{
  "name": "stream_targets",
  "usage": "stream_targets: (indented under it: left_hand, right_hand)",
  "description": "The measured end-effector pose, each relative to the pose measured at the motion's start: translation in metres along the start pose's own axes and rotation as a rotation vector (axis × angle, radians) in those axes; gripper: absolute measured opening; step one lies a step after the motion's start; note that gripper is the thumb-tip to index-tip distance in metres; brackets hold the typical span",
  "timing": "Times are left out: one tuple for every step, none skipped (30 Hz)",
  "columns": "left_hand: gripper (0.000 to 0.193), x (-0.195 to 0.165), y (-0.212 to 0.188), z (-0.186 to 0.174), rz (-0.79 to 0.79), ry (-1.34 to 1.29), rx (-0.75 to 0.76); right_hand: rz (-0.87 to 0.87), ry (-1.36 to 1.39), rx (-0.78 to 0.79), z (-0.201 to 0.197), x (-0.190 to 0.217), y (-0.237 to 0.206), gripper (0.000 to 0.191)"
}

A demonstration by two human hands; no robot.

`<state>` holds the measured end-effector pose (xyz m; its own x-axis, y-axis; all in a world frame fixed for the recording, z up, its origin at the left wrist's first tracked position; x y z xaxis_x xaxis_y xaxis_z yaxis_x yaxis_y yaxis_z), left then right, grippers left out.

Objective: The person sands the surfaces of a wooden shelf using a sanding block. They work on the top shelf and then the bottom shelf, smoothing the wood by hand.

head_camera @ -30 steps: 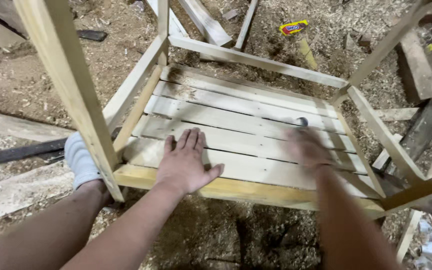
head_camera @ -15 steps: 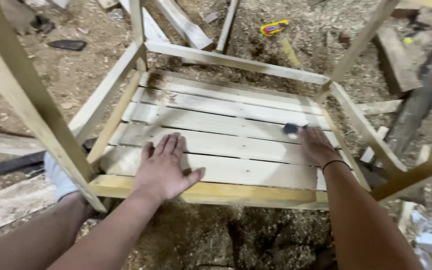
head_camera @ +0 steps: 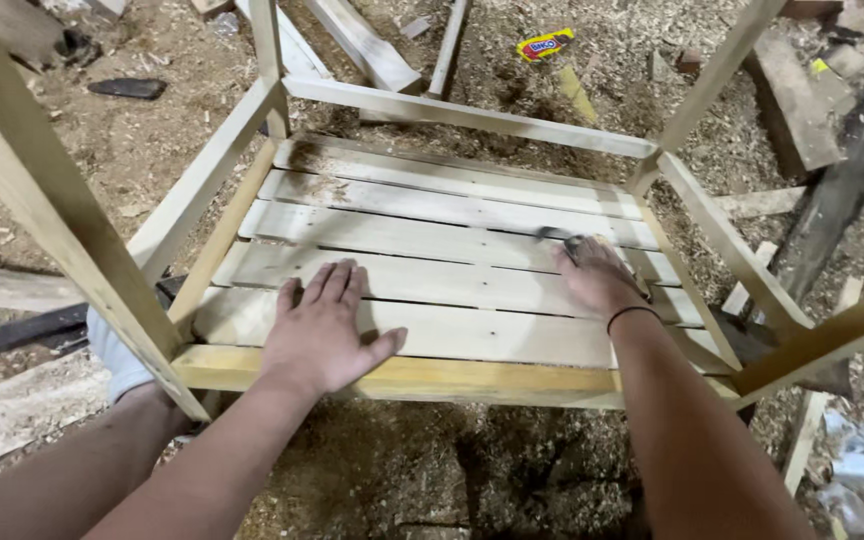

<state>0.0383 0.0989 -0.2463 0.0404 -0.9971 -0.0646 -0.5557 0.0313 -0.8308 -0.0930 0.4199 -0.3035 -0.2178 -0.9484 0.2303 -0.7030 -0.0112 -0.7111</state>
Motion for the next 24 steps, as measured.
stream_targets:
  left_hand:
    - [0.097,0.001,0.0,0.0,-0.003,-0.006,0.0]
    - [0.097,0.0,-0.001,0.0,-0.002,-0.008,0.005]
    - [0.097,0.0,-0.001,0.0,-0.002,-0.001,0.006]
    - [0.097,0.0,-0.003,-0.001,-0.004,0.002,0.0]
    - [0.098,-0.001,-0.004,-0.003,-0.003,0.002,-0.014]
    - [0.098,-0.002,-0.004,-0.003,-0.008,0.006,-0.009]
    - [0.097,-0.002,-0.005,-0.003,-0.016,0.015,-0.001]
    - [0.097,-0.002,-0.006,-0.003,-0.022,0.025,0.004]
    - [0.097,-0.003,-0.006,-0.003,-0.021,0.03,0.004]
    - [0.096,-0.003,-0.005,-0.002,-0.022,0.034,0.006]
    - [0.096,-0.003,-0.005,-0.001,-0.025,0.036,0.015]
    - [0.096,-0.004,-0.004,0.001,-0.009,0.034,0.016]
    - [0.097,-0.005,-0.003,0.001,0.008,0.033,0.014]
    - [0.097,-0.004,-0.002,0.002,0.008,0.031,0.003]
    - [0.098,-0.003,-0.001,0.001,0.001,0.04,-0.01]
    - [0.098,-0.003,0.0,0.002,0.001,0.044,-0.016]
    - [0.099,-0.002,0.001,0.003,0.0,0.042,-0.018]
    - [0.099,-0.001,0.001,0.005,-0.004,0.044,-0.006]
    - [0.099,-0.001,0.002,0.007,-0.006,0.044,0.002]
    - [0.099,0.0,0.003,0.007,-0.009,0.055,0.005]
    - [0.099,0.0,0.003,0.008,-0.009,0.06,0.006]
    - [0.098,-0.001,0.003,0.008,-0.009,0.057,0.005]
    - [0.098,0.0,0.003,0.008,-0.011,0.056,0.002]
    - [0.098,0.0,0.002,0.008,-0.016,0.055,0.002]
  right_hand:
    - [0.017,-0.031,-0.006,0.002,0.004,0.0,0.053]
    - [0.015,-0.042,0.016,0.012,0.019,0.001,0.053]
    - [-0.006,-0.032,0.056,0.029,0.043,0.003,0.053]
    - [-0.046,-0.03,0.096,0.046,0.069,0.003,0.053]
    - [-0.082,-0.028,0.134,0.065,0.099,0.003,0.053]
    - [-0.119,-0.037,0.165,0.079,0.123,0.001,0.053]
    - [-0.121,-0.02,0.182,0.085,0.138,0.0,0.054]
    - [-0.094,0.047,0.203,0.087,0.139,-0.001,0.049]
    - [-0.066,0.111,0.225,0.086,0.13,-0.003,0.045]
    - [-0.041,0.173,0.251,0.08,0.115,-0.003,0.041]
    - [-0.051,0.205,0.23,0.069,0.092,-0.004,0.04]
    - [-0.073,0.213,0.172,0.052,0.06,-0.005,0.041]
    - [-0.07,0.222,0.102,0.032,0.023,-0.004,0.041]
    - [-0.048,0.209,0.045,0.017,-0.01,0.0,0.042]
    - [0.005,0.189,-0.023,-0.001,-0.046,0.002,0.044]
    - [0.027,0.165,-0.093,-0.011,-0.069,0.006,0.046]
    - [0.008,0.127,-0.182,-0.02,-0.078,0.007,0.048]
    - [-0.08,0.093,-0.312,-0.026,-0.067,0.006,0.051]
    - [0.015,0.051,-0.196,-0.007,-0.063,0.012,0.051]
    - [0.063,0.036,-0.075,0.015,-0.045,0.016,0.052]
    - [0.039,0.051,0.003,0.036,-0.013,0.014,0.053]
    - [-0.038,0.054,0.049,0.057,0.029,0.011,0.054]
    - [-0.115,0.045,0.095,0.078,0.073,0.004,0.056]
    - [-0.193,0.006,0.136,0.096,0.112,-0.005,0.057]
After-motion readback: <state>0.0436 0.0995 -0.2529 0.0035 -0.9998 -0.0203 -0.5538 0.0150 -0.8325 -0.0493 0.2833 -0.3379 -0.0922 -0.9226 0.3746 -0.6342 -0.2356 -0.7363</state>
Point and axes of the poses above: each hand's wrist, its own y-axis towards the middle knuckle, its own z-axis out of the palm, x = y × z, the point moved 10 cm from there along y, towards the middle knuckle, and after that the axes turned 10 degrees about x, right-handed, at the moved point
